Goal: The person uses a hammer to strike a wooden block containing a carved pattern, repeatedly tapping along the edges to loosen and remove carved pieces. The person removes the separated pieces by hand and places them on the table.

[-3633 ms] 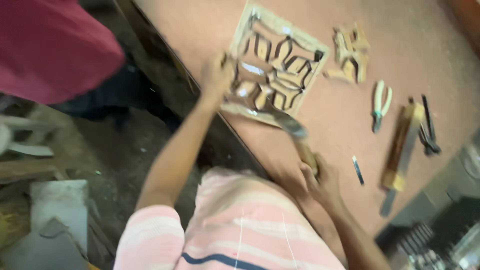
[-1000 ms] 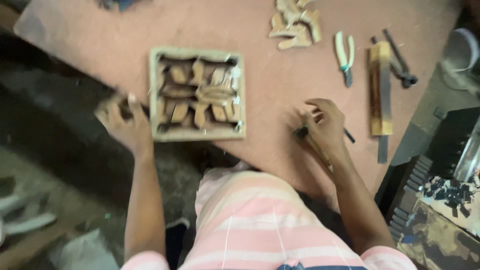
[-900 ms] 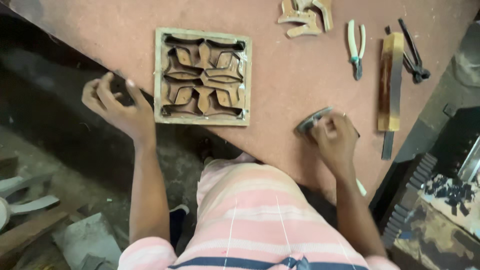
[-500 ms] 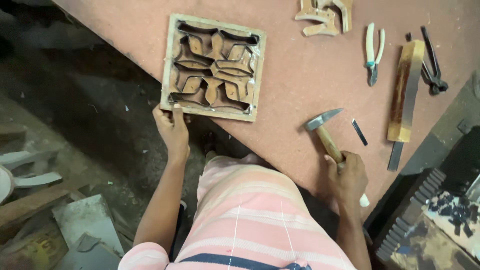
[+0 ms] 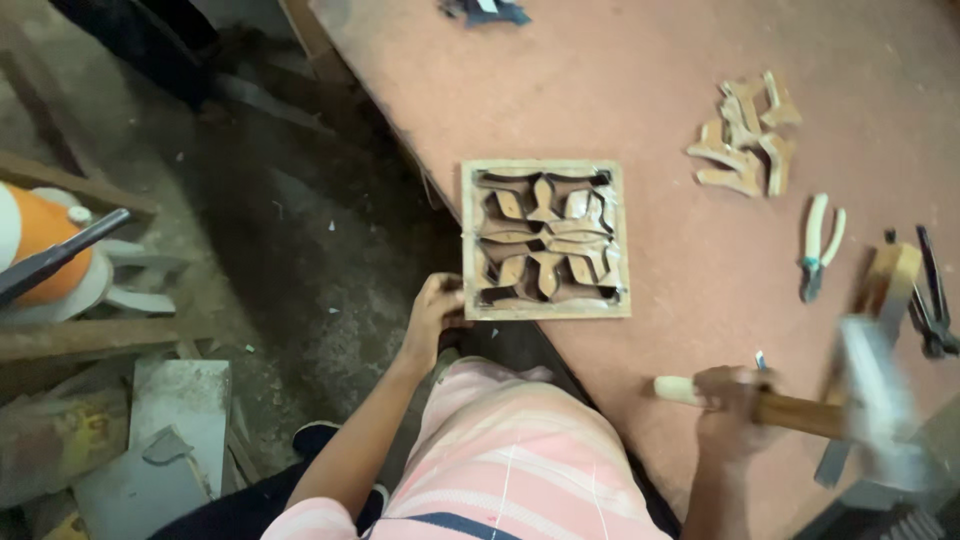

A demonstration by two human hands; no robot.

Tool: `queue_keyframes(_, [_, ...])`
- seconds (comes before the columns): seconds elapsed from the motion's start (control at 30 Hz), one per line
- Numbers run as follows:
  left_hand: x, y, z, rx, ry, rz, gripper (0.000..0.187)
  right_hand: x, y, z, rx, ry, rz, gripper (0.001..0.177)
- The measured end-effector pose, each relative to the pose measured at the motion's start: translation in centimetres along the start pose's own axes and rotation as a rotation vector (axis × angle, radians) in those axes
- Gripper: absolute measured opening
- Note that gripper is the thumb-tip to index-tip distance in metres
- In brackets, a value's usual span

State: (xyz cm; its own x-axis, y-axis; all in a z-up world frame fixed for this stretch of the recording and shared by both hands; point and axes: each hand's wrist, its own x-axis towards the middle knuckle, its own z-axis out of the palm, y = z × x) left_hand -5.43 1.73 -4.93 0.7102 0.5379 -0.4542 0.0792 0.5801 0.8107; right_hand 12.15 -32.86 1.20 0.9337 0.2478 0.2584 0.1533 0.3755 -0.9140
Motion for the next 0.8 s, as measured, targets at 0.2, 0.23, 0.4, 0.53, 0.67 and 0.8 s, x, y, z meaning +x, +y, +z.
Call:
queue_keyframes(0.2, [4.5,1.4,1.7,-0.126,-0.039,0.076,0.025,-0.2,4.5,-0.3,-0.237,-0.042,0.243,0.021])
queue_keyframes(0.23, [4.7,1.5,2.3,-0.118,-0.033,0.025,0.023,-0.2,4.2,-0.3,-0.263,-0.031,0.317,0.02])
queue_keyframes(0.4, [4.3,3.2,5.3,-0.043,-0.089,0.12,0.033,-0.2,1.1,2.8,-0.361,-0.025,0.372,0.023])
queue_keyframes(0.53, [3.3,4.0,7.0,-0.175,-0.076,0.075,0.041,-0.4,-0.7,5.6,-0.532,-0.079,0.492,0.03])
queue_keyframes(0.67, [3.4,3.7,7.4,-0.389,-0.143,0.004,0.038,-0.2,-1.3,6.0,-0.453,-0.12,0.596,0.022])
queue_keyframes(0.8, [3.6,3.0,7.1,-0.418,-0.191,0.103,0.03,0.4,-1.0,5.4,-0.38,-0.137,0.602,0.026])
